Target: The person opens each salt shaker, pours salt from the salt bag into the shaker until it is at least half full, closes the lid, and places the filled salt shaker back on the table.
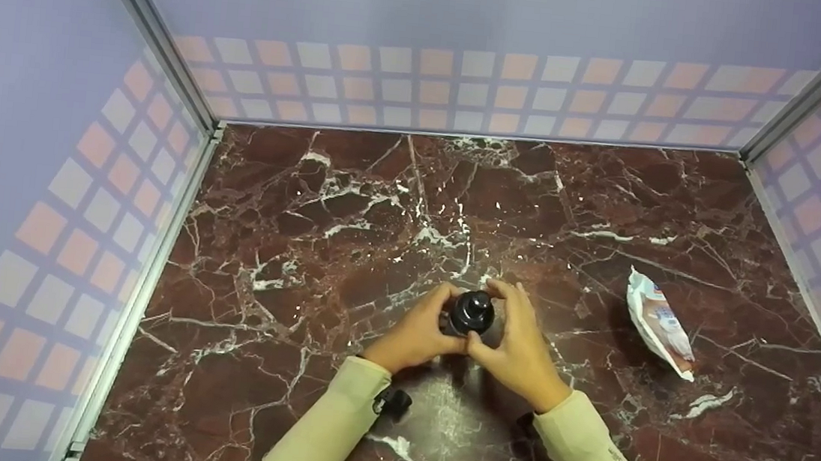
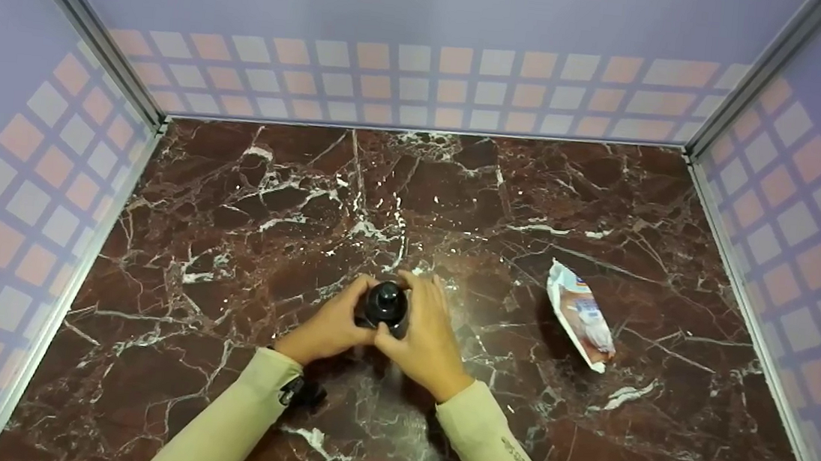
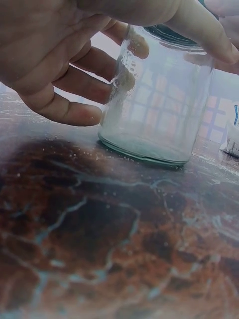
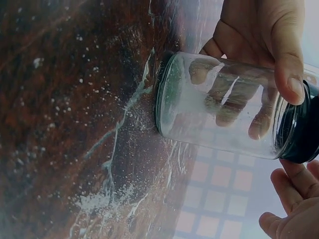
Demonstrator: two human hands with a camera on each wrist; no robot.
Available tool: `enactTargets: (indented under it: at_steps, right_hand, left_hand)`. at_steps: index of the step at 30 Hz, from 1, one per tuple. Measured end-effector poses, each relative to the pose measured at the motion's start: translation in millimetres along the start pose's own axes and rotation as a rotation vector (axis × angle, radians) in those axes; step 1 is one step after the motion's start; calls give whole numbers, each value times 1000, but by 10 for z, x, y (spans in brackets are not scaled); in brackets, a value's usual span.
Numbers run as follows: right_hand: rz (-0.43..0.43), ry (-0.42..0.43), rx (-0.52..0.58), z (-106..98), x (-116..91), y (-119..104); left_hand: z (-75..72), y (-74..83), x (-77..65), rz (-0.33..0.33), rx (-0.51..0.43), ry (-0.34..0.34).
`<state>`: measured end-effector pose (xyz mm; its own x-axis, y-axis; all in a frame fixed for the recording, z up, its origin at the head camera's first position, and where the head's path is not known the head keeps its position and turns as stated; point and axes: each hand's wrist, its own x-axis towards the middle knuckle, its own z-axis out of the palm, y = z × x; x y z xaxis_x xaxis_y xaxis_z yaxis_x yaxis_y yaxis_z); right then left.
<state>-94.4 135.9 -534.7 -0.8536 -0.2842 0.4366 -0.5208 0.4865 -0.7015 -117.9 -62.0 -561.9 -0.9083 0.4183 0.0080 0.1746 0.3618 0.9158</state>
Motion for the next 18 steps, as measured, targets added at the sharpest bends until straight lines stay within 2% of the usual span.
enactTargets:
  at_steps: [4, 10, 18]
  right_hand:
    - [0, 5, 14, -7, -10, 2]
    - [14, 30, 75, -38, -11, -4]
    - [9, 77, 107, -119, 2, 153]
  left_hand:
    - [-7, 2, -2, -8, 2, -3]
    - [-12, -2, -7, -8, -49, -15]
    - [3, -7, 6, -5, -16, -17]
